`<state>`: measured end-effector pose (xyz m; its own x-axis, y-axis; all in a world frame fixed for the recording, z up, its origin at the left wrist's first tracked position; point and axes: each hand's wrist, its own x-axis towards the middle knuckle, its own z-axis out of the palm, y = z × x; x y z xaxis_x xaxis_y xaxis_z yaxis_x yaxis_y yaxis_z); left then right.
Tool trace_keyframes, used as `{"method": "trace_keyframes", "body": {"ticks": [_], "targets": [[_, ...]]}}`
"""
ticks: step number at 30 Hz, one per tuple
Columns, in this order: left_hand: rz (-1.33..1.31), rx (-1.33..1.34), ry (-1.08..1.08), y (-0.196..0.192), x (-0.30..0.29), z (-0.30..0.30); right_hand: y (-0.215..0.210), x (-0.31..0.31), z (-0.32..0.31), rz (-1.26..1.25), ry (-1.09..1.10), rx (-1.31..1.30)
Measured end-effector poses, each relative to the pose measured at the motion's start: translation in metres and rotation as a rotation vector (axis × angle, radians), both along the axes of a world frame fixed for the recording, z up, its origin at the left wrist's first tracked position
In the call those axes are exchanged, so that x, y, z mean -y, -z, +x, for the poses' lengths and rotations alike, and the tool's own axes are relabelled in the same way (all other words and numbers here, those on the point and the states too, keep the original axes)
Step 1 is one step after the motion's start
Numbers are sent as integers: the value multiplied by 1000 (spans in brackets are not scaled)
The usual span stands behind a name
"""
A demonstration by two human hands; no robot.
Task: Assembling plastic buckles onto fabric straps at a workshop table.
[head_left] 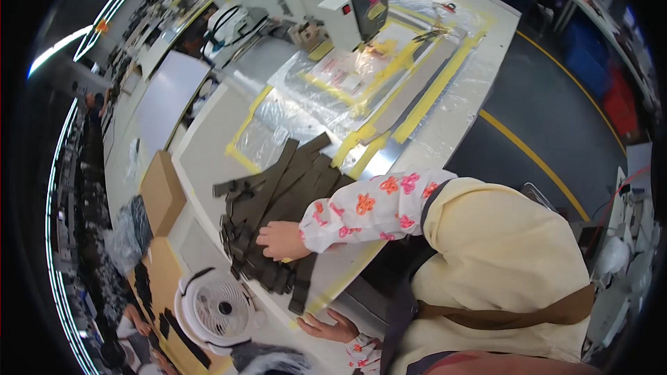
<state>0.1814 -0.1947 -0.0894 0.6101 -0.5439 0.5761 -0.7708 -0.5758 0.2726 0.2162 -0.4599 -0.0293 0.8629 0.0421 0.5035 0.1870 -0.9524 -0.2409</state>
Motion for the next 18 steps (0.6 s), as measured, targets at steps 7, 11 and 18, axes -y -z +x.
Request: {"method": "trace_keyframes", "body": {"ticks": [7, 11, 18], "targets": [[59, -416, -104, 27, -111, -92, 22, -100, -78, 261, -478, -303], [-61, -433, -398, 21, -180, -147, 37, -182, -91, 242, -685, -514], [-252, -199, -993, -40, -300, -201, 31, -295, -89, 214, -987, -591]]}}
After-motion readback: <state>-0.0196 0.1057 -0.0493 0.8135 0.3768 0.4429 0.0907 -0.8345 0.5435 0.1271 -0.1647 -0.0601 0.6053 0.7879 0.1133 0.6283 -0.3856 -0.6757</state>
